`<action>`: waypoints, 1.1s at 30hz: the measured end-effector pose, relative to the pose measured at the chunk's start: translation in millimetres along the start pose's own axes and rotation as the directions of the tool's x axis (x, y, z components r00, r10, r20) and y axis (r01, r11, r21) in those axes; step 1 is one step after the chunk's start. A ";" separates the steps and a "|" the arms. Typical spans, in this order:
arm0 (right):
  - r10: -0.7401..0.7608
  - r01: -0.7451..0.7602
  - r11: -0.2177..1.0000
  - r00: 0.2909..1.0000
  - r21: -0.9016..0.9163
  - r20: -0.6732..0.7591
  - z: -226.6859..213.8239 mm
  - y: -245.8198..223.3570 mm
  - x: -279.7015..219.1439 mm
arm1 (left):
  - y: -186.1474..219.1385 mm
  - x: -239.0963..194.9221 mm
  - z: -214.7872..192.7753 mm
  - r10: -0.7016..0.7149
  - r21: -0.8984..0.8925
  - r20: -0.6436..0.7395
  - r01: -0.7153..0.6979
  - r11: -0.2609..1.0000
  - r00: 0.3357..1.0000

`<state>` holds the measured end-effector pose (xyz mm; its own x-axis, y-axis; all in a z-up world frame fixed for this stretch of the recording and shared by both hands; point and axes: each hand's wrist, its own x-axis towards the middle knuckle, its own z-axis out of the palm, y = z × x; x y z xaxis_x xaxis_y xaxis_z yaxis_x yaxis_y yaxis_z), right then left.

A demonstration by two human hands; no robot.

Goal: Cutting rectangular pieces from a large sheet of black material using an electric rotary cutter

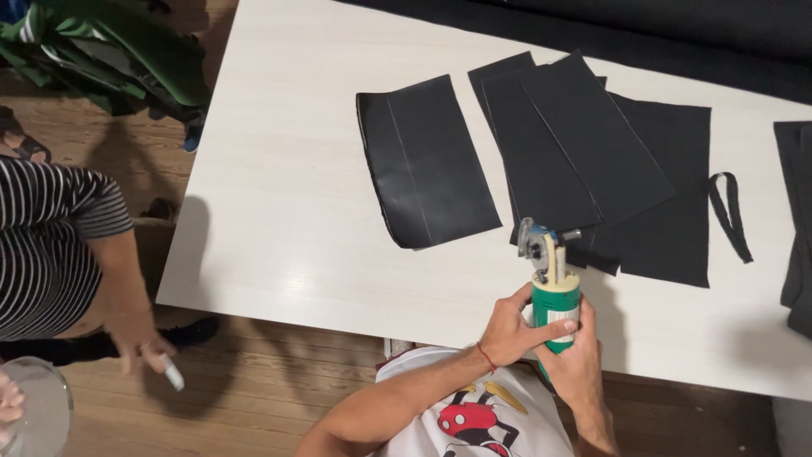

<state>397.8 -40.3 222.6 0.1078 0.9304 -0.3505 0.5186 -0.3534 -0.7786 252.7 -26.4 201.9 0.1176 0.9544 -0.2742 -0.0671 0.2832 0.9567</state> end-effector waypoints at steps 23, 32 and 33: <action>-0.217 0.203 0.976 0.934 0.077 0.284 6.7 -47.1 32.2 | -60.4 47.8 -45.7 0.083 -0.183 -0.147 -0.110 0.977 0.986; -0.452 0.441 0.887 0.890 0.136 0.060 2.1 -21.4 56.4 | -106.1 41.1 -60.0 -0.055 -0.241 -0.094 0.030 0.970 0.994; -0.457 0.444 0.882 0.888 0.161 0.054 6.5 -21.4 61.4 | -118.3 50.6 -62.2 -0.067 -0.202 -0.133 0.039 0.979 0.989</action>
<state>387.8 23.8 214.3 -0.1868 0.9823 0.0165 0.3683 0.0856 -0.9258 205.0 -5.7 68.8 -0.0106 0.9375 -0.3478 -0.2615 0.3331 0.9059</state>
